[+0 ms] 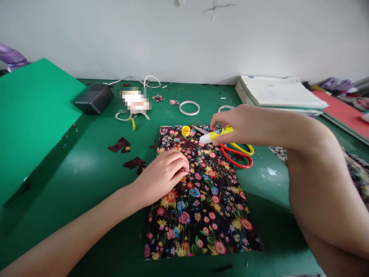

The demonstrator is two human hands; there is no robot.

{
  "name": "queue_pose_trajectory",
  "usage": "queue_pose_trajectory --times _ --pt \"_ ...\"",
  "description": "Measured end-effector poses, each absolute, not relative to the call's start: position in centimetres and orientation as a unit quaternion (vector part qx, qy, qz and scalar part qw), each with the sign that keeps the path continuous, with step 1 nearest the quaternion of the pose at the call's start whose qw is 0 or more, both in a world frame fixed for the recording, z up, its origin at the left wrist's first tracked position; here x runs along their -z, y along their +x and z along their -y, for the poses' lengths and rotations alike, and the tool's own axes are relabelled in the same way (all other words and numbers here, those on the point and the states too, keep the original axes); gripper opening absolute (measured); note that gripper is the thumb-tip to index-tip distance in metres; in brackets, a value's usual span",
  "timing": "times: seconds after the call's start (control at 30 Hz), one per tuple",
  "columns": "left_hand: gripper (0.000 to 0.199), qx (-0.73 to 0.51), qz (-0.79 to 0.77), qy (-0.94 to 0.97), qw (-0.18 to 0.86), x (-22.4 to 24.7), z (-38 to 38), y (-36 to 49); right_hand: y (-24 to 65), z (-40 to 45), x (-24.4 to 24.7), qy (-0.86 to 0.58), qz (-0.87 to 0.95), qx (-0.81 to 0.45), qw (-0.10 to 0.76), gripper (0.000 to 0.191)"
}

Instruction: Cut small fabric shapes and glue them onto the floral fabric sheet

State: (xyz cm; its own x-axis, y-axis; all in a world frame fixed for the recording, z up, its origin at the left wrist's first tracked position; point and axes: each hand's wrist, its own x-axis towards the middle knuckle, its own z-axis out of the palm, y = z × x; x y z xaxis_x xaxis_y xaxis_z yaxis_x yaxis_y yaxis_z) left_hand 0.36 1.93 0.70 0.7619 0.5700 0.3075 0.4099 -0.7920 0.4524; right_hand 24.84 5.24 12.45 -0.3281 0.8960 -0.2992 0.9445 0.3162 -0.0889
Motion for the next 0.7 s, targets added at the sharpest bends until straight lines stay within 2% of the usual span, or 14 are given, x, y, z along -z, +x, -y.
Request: queue_pose_trajectory --times 0.17,0.27,0.47,0.7 --pt "0.008 -0.279 -0.246 0.915 0.158 -0.2 -2.1 0.2 25.3 -5.5 -12.4 0.584 -0.800 0.108 0.083 0.036" --pt "0.010 -0.265 -0.202 0.931 0.146 -0.1 -2.4 -0.4 25.3 -5.5 -12.3 0.580 -0.804 0.102 0.080 0.036" --pt "0.022 -0.273 -0.149 0.940 0.144 -0.7 -2.9 -1.7 24.9 -5.3 -12.5 0.544 -0.825 0.115 0.100 0.022" --pt "0.023 -0.283 -0.124 0.941 0.134 -0.6 -3.3 -2.0 23.8 -4.5 -12.1 0.459 -0.869 0.180 0.048 0.014"
